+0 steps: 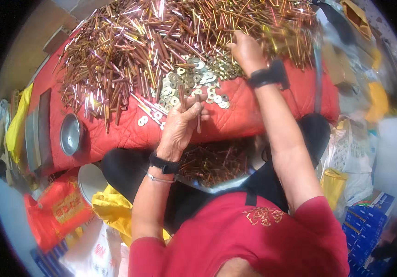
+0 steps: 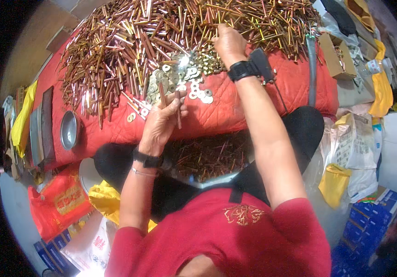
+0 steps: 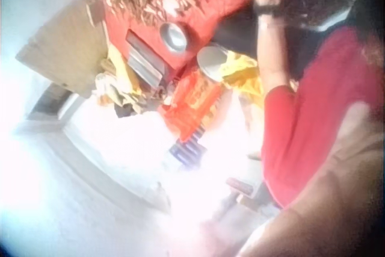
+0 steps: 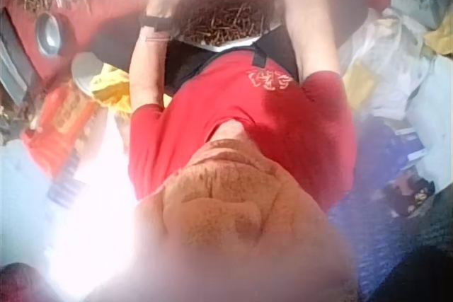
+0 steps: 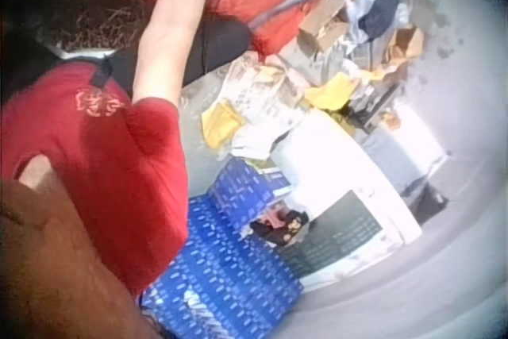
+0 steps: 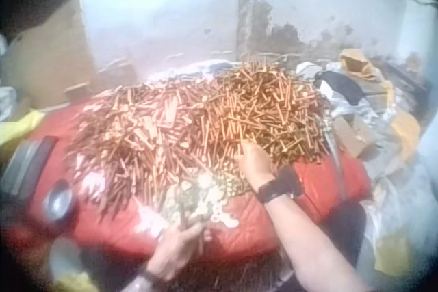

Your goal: Manually assembling small metal components including tubes and washers.

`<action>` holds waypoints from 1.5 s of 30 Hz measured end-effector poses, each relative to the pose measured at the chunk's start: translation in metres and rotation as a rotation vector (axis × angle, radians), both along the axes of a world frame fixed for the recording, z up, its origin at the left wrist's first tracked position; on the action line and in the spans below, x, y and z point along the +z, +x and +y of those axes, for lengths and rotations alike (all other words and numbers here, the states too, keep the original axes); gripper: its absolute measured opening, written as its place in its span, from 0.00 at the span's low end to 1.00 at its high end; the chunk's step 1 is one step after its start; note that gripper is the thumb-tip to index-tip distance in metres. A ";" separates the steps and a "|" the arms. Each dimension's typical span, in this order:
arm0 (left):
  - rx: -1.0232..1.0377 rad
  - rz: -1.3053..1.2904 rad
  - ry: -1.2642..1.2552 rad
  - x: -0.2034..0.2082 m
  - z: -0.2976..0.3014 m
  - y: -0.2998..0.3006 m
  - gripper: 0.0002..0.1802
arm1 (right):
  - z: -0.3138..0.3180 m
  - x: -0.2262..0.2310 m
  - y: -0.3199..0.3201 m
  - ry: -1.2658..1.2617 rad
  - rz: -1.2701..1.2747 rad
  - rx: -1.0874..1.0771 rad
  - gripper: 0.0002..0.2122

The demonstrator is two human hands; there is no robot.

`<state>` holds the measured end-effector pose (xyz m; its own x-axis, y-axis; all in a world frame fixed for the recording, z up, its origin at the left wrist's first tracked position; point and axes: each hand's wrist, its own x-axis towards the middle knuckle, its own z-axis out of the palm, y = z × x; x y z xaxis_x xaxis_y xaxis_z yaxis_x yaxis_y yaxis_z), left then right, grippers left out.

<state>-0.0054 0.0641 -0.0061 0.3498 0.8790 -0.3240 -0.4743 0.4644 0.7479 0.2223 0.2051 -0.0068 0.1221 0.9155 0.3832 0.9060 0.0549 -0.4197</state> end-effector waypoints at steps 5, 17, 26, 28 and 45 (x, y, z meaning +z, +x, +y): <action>0.007 -0.118 -0.006 -0.008 -0.003 0.000 0.18 | 0.005 0.004 -0.013 -0.149 -0.053 -0.109 0.11; -0.036 -0.104 -0.018 -0.004 0.003 -0.003 0.19 | -0.043 0.025 0.018 0.075 0.394 0.185 0.05; -0.017 -0.168 -0.059 -0.002 0.013 -0.015 0.21 | -0.130 0.015 0.020 -0.173 0.008 0.331 0.08; -0.007 -0.133 -0.071 0.002 0.012 -0.012 0.22 | -0.135 0.015 0.013 -0.264 -0.074 0.233 0.09; -0.092 0.047 0.046 -0.002 0.010 -0.022 0.14 | -0.121 0.038 -0.013 -0.266 -0.492 0.572 0.06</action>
